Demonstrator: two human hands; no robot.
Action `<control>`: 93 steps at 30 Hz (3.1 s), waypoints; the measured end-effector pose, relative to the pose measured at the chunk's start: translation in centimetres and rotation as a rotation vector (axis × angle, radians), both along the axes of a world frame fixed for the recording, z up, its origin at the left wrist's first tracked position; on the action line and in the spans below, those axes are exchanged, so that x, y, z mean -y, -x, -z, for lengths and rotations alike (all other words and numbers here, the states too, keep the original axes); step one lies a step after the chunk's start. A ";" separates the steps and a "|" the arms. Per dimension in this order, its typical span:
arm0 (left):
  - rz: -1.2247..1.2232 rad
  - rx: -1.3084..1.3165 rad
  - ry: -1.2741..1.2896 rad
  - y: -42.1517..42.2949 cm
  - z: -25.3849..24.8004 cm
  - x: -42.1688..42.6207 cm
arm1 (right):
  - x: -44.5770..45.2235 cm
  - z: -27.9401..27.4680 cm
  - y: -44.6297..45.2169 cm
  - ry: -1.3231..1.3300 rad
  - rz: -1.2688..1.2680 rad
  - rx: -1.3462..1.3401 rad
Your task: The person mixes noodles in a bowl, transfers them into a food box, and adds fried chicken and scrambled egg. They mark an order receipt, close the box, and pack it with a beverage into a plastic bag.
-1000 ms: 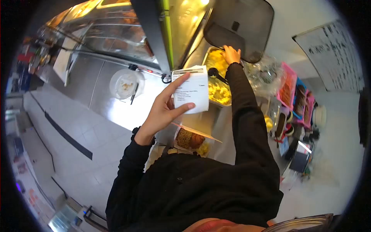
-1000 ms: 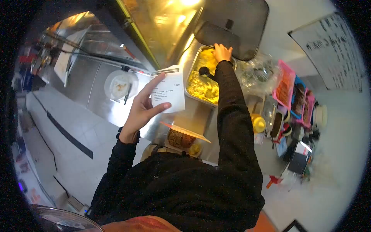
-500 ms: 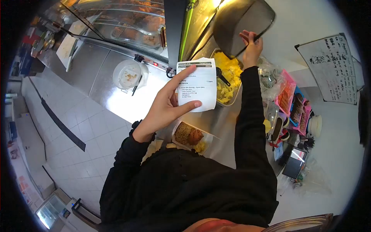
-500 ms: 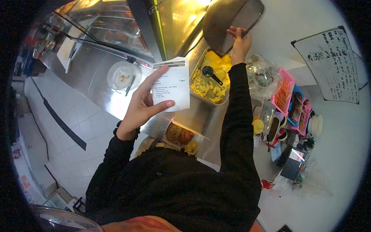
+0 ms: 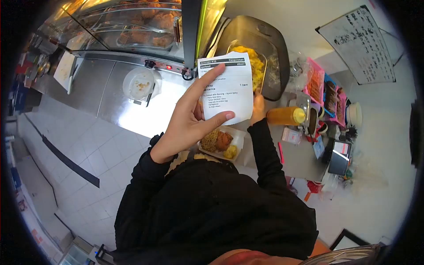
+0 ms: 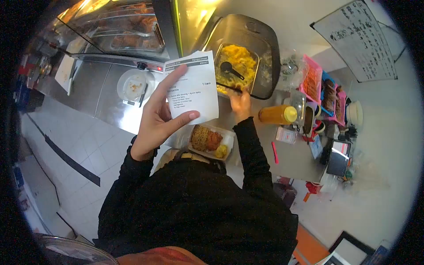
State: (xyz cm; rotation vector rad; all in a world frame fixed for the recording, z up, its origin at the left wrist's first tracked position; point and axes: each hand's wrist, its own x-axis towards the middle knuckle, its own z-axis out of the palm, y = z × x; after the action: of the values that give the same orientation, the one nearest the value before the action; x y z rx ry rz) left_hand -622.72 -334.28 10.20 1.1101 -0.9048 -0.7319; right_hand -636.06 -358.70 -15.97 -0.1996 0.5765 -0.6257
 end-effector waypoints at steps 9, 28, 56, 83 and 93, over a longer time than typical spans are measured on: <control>0.142 -0.026 -0.038 2.0 -1.4 -1.1 | -2.4 3.4 1.0 -0.546 -0.037 -0.018; 0.204 0.135 0.021 11.6 -0.7 5.5 | -3.9 -3.2 10.4 1.924 -0.499 -0.929; -0.015 -0.122 -0.240 30.5 6.5 11.4 | 0.9 3.7 37.6 0.587 -0.511 -0.588; -0.029 1.156 -0.421 32.5 36.0 10.4 | -4.3 8.2 28.7 0.386 -0.013 -0.107; 0.095 1.047 -0.486 32.1 35.5 10.0 | 4.7 6.0 30.4 0.347 0.073 0.253</control>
State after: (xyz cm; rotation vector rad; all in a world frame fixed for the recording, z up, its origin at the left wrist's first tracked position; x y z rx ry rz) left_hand -654.78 -344.29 -25.28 1.9575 -1.7130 -0.4151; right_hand -666.48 -363.37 -21.97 -0.4199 0.2286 -0.8074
